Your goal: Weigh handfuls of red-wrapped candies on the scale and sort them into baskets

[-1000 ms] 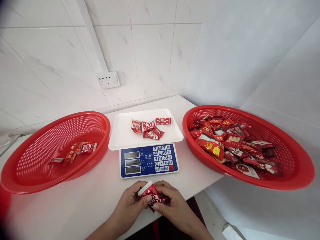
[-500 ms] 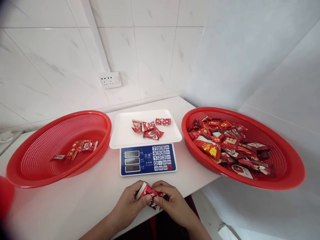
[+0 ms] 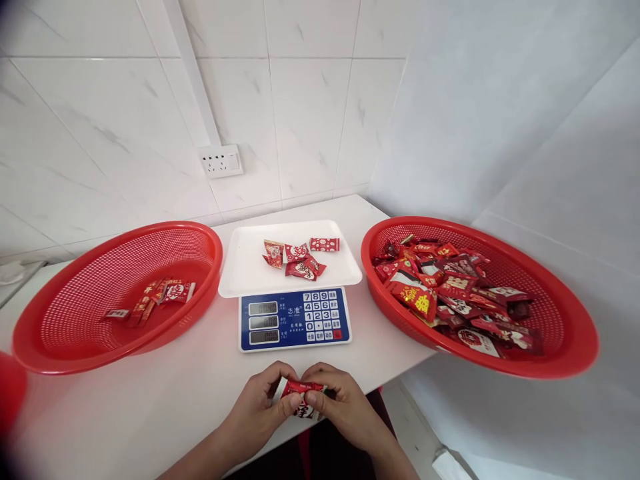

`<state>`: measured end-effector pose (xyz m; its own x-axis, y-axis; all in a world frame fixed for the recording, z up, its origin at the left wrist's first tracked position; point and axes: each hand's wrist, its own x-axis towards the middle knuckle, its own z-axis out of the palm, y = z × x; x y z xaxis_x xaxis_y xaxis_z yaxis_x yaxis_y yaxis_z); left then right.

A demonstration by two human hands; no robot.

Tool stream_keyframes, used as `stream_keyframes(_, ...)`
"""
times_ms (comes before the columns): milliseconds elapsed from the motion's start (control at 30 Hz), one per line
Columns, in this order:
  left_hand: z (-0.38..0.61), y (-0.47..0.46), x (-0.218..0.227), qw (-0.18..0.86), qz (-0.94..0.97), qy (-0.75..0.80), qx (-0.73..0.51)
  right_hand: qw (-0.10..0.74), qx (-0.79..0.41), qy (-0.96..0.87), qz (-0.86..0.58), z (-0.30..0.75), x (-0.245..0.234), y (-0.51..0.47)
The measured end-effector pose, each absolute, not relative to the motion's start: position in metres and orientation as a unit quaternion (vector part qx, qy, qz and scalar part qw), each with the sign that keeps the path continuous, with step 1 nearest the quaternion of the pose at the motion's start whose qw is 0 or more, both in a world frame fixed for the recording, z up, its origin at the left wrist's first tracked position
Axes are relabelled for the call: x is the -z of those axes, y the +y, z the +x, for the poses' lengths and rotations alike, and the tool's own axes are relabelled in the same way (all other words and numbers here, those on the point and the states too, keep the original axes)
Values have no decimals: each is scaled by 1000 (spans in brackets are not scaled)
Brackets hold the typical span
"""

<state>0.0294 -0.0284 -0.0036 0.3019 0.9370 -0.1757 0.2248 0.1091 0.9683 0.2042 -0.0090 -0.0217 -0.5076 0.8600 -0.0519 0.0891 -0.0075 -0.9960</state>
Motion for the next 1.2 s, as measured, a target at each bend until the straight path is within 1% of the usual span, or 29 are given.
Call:
stream_keyframes(167, 30, -29, 6, 569, 578, 486, -326, 328, -590, -636, -375, 205, 24, -10)
stream_keyframes(333, 31, -30, 8, 553, 585, 486, -339, 329, -588, -640, -371, 206, 27, -10)
stream_keyframes(633, 32, -30, 7, 553, 585, 502, -316, 335, -599, -628, -366, 206, 26, -11)
stream_keyframes(733, 32, -30, 8, 563, 580, 488, -330, 336, -597, -630, -366, 206, 26, -11)
stream_keyframes(900, 32, -31, 11, 544, 590, 488, -344, 338, -590, -638, -363, 207, 26, -11)
stream_keyframes(1200, 32, -30, 4, 572, 573, 487, -329, 348, -589, -631, -367, 208, 27, -11)
